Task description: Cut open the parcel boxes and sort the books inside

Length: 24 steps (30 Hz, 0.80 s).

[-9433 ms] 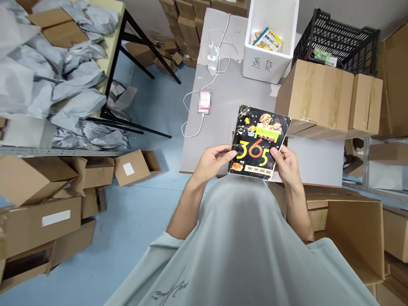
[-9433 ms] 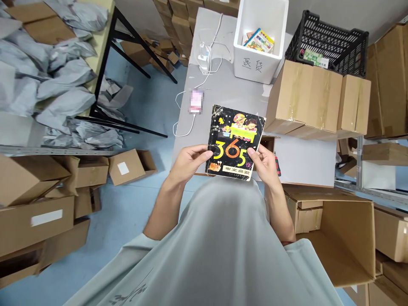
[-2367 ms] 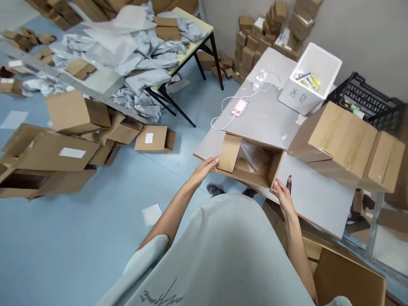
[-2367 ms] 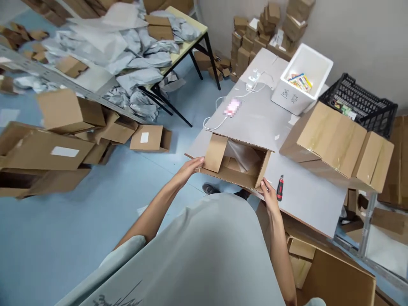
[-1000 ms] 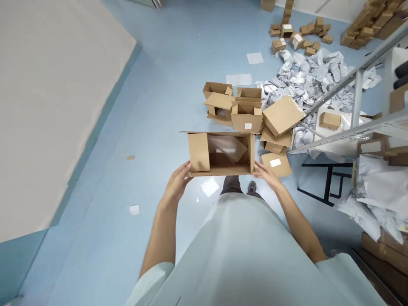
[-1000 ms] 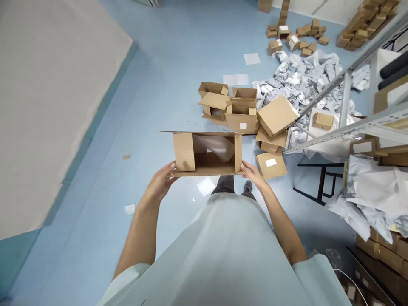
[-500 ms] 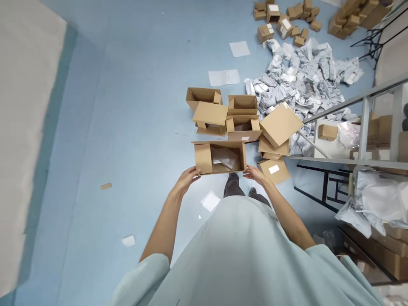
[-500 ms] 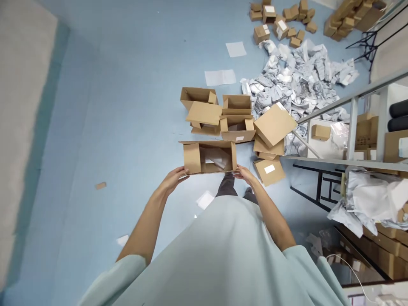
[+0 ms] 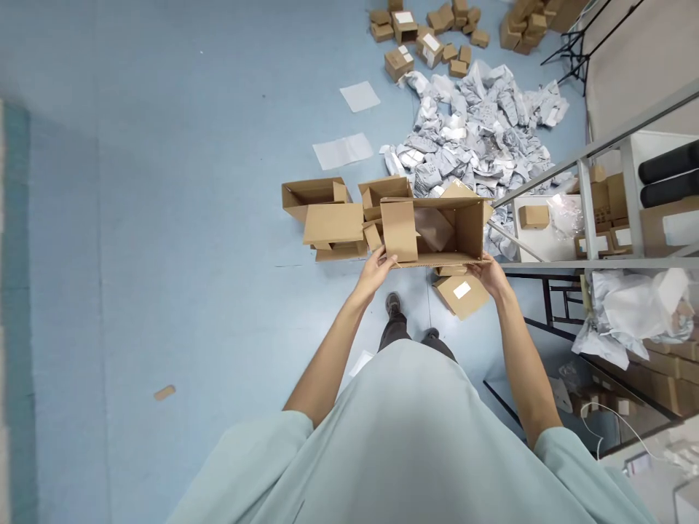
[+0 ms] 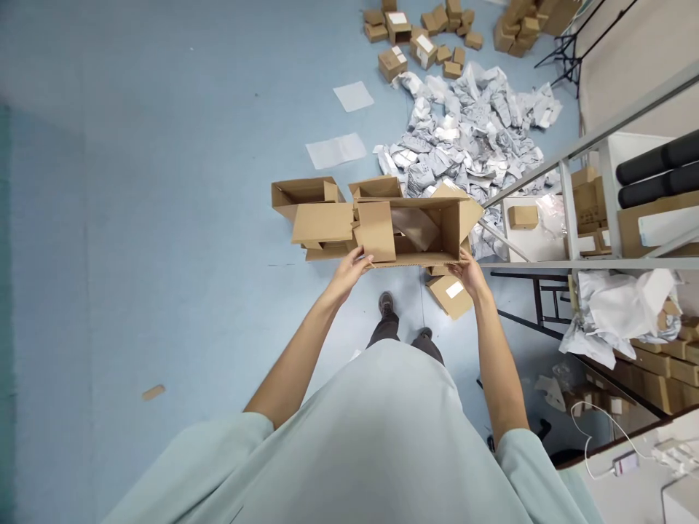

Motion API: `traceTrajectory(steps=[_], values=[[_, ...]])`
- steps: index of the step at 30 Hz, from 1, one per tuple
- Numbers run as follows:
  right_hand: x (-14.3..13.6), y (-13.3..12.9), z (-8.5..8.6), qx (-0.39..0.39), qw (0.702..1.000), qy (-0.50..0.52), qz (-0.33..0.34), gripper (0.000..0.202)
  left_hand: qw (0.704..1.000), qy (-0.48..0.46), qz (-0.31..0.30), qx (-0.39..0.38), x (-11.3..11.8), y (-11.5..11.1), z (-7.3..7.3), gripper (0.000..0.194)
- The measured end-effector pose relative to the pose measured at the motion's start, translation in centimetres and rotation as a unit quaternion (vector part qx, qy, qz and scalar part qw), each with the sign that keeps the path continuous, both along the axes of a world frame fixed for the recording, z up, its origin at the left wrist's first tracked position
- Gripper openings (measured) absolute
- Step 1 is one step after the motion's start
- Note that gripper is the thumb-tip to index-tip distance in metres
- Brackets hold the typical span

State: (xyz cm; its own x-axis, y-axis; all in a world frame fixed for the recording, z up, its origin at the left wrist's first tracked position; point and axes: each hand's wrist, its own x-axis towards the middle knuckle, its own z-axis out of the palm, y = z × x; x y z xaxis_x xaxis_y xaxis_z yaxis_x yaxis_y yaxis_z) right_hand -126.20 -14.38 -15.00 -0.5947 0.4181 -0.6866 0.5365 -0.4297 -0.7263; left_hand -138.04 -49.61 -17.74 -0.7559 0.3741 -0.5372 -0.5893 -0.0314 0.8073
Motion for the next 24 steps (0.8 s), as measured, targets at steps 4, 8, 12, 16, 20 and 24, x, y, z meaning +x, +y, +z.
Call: traceTrajectory(steps=[4, 8, 12, 16, 20, 24], values=[[-2.1, 3.4, 0.0, 0.006, 0.997, -0.013, -0.071, 0.013, 0.999, 0.03, -0.04, 0.013, -3.8, 5.3, -0.2, 0.054], [-1.6, 6.9, 0.6, 0.023, 0.993, -0.016, -0.119, 0.025, 0.997, 0.029, -0.073, -0.008, -7.0, 10.6, -0.5, 0.044], [2.6, 7.7, 0.7, 0.061, 0.982, -0.056, -0.167, 0.034, 0.992, 0.005, -0.098, -0.08, -7.2, 12.1, -1.5, 0.042], [10.9, 5.7, 0.4, 0.053, 0.98, -0.064, -0.18, 0.038, 0.979, -0.002, -0.147, -0.141, -2.6, 11.3, -2.5, 0.041], [21.7, 2.0, 0.1, 0.033, 0.976, -0.074, -0.201, 0.033, 0.96, 0.02, -0.24, -0.144, 6.8, 12.8, -2.7, 0.034], [33.6, -1.7, 0.1, 0.009, 0.97, -0.061, -0.235, 0.034, 0.93, 0.054, -0.35, -0.096, 19.5, 17.0, -1.9, 0.026]])
